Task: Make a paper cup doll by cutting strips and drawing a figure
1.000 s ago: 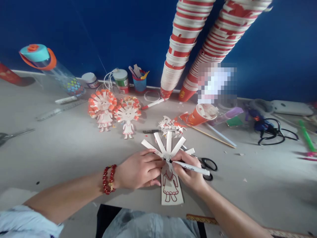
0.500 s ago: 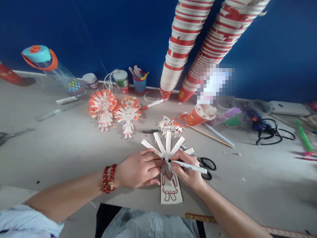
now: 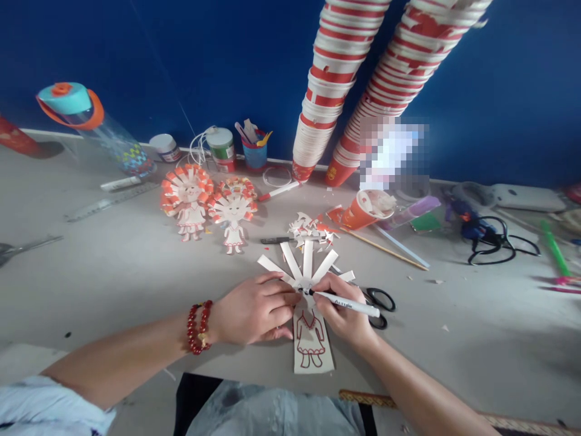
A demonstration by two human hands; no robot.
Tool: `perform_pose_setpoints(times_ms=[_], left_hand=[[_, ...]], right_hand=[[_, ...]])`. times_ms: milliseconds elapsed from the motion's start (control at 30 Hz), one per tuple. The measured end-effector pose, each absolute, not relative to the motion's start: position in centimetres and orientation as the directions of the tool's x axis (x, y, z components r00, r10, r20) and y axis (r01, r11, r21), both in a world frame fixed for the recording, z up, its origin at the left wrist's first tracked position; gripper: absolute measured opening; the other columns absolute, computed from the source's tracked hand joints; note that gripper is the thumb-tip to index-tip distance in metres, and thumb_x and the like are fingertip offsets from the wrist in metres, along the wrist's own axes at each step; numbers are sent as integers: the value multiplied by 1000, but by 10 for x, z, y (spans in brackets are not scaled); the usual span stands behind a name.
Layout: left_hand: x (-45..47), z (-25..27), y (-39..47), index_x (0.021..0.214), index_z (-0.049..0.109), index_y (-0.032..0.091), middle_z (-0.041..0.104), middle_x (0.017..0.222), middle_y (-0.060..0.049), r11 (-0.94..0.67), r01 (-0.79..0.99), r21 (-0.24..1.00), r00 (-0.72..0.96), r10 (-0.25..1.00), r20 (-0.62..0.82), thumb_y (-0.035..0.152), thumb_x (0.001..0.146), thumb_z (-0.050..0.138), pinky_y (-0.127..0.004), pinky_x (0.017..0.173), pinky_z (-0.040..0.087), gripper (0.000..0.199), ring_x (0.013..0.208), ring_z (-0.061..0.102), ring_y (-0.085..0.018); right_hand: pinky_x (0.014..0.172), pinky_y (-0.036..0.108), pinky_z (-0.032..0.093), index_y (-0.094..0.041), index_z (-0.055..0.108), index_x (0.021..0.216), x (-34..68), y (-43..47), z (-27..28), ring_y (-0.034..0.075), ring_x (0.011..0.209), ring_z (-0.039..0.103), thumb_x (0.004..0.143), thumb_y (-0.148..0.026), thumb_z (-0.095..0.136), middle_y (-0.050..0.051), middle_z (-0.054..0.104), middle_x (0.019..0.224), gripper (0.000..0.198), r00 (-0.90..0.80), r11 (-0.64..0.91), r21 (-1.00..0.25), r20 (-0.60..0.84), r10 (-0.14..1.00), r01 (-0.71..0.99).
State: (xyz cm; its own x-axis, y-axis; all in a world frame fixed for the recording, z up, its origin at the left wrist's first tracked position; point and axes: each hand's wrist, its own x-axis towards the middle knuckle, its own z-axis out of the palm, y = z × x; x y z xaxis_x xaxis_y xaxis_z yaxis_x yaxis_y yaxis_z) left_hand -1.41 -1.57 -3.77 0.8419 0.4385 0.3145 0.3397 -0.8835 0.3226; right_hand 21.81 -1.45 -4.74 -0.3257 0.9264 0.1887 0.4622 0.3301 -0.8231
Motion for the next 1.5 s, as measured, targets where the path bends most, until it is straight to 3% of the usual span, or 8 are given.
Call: perform_pose_setpoints(times_ms=[1500], left_hand=[[-14, -37, -16, 97, 65, 15, 67, 122, -7, -887, 340, 314, 847, 434, 308, 43, 99, 47, -43, 115, 31, 33, 115, 56, -22]], right_hand=[[50, 23, 34, -21, 53, 73, 218, -15, -45, 10, 48, 41, 77, -13, 50, -6, 49, 55, 10, -322, 335, -829, 200, 925, 447]])
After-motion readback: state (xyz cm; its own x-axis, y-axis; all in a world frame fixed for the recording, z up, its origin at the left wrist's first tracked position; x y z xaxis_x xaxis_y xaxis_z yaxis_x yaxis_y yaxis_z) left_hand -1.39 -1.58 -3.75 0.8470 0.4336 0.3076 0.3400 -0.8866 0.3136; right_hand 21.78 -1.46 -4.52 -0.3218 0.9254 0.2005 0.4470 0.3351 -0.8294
